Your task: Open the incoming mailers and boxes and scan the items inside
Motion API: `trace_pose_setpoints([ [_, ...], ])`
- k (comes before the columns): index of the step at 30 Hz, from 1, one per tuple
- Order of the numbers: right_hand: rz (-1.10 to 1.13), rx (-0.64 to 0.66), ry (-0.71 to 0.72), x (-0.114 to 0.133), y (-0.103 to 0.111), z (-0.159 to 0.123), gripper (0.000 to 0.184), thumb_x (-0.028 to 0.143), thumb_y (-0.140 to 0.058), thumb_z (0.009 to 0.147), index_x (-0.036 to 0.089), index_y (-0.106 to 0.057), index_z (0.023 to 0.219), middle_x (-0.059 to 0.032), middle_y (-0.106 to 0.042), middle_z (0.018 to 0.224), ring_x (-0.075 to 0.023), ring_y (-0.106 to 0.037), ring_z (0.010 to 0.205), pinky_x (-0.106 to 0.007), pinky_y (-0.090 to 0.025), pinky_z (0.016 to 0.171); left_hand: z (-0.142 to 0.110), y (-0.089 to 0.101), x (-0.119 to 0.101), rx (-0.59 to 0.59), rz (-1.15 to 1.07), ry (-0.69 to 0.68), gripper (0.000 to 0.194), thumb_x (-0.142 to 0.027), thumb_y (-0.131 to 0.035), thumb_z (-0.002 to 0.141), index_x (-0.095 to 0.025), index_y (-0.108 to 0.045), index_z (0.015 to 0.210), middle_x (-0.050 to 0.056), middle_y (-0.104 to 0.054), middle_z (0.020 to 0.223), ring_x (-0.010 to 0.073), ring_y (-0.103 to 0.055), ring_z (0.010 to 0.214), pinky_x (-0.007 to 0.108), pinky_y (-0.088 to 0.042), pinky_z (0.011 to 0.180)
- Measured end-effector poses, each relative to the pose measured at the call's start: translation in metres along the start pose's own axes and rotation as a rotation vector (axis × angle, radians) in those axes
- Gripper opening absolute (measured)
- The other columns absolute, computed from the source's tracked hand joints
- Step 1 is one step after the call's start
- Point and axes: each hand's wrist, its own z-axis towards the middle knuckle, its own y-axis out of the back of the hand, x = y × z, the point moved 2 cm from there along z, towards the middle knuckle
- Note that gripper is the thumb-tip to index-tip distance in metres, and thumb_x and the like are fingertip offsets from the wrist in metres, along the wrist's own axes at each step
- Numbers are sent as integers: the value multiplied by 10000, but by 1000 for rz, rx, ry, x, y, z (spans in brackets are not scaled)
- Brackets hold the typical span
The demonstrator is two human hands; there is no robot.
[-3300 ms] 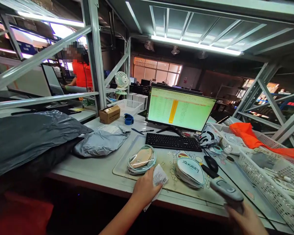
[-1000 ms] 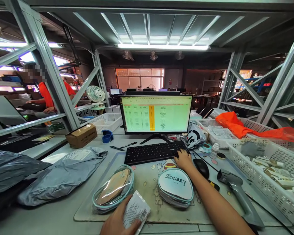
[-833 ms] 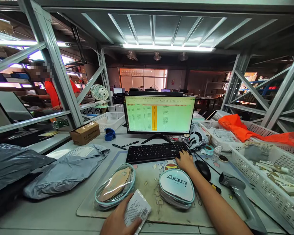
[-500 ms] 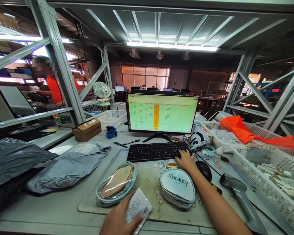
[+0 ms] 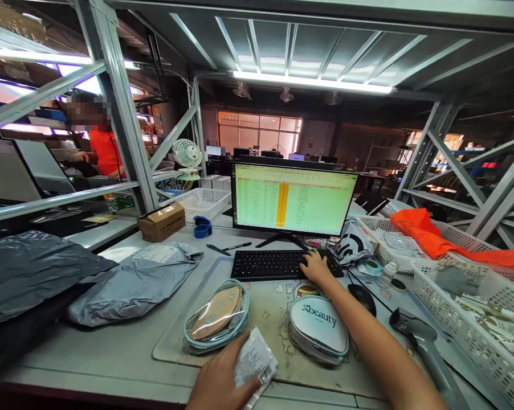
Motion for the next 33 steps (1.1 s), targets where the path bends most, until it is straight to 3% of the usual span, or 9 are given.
trace_pose_setpoints([
  [3, 16, 63, 7, 7, -3, 22, 511, 494, -526, 994, 210, -546, 1418, -140, -269, 1631, -380, -81, 1524, -718, -81, 1168, -1, 0, 2, -18, -26, -22, 829, -431, -640, 733, -197, -458, 1506, 97, -511, 1526, 322, -485, 1396, 416, -370, 1157],
  [6, 42, 119, -5, 2, 0, 25, 510, 523, -542, 989, 208, -570, 1390, -133, -261, 1636, -397, -99, 1520, -736, -85, 1166, 1, -2, 9, -32, -72, -37, 806, -334, -614, 712, -210, -474, 1496, 78, -521, 1521, 302, -483, 1402, 384, -367, 1169],
  [11, 75, 136, 23, -33, 3, -11, 532, 446, -527, 1012, 173, -477, 1465, -146, -404, 1563, -314, -350, 1448, -589, -256, 1193, 4, 0, 22, -67, -282, -75, 807, -241, -582, 660, -193, -519, 1464, 72, -546, 1499, 286, -484, 1405, 380, -335, 1206],
  [15, 57, 165, 25, -50, -4, -40, 511, 468, -487, 1011, 142, -577, 1394, -175, -453, 1522, -297, -374, 1439, -489, -290, 1192, 5, 4, 26, -118, -399, -84, 697, -285, -611, 686, -207, -614, 1378, 70, -615, 1426, 318, -544, 1347, 435, -379, 1183],
  [19, 28, 129, -26, -44, -12, -45, 558, 509, -460, 1007, 224, -483, 1487, -166, -314, 1605, -343, -237, 1496, -618, -242, 1170, 5, 3, 27, -140, -400, -80, 654, -289, -613, 689, -211, -650, 1338, 66, -649, 1381, 322, -579, 1308, 438, -406, 1165],
  [23, 0, 81, -23, -37, -16, -42, 516, 497, -501, 990, 219, -566, 1420, -170, -255, 1621, -367, -117, 1517, -677, -129, 1169, 6, -2, 30, -120, -364, -82, 680, -305, -612, 709, -220, -609, 1384, 55, -606, 1437, 305, -540, 1351, 412, -369, 1191],
  [28, -22, 74, 68, -39, -21, -43, 578, 501, -489, 983, 160, -533, 1447, -179, -403, 1528, -314, -283, 1449, -530, -191, 1197, 4, -3, 27, -107, -319, -64, 671, -277, -597, 720, -252, -596, 1390, 25, -601, 1445, 281, -534, 1353, 368, -362, 1191],
  [33, -29, 61, 93, -44, -26, -44, 605, 502, -466, 990, 175, -461, 1499, -161, -414, 1528, -318, -281, 1450, -574, -194, 1194, 2, 1, 21, -105, -295, -57, 660, -252, -587, 713, -238, -602, 1373, 27, -616, 1428, 279, -541, 1341, 376, -367, 1187],
])
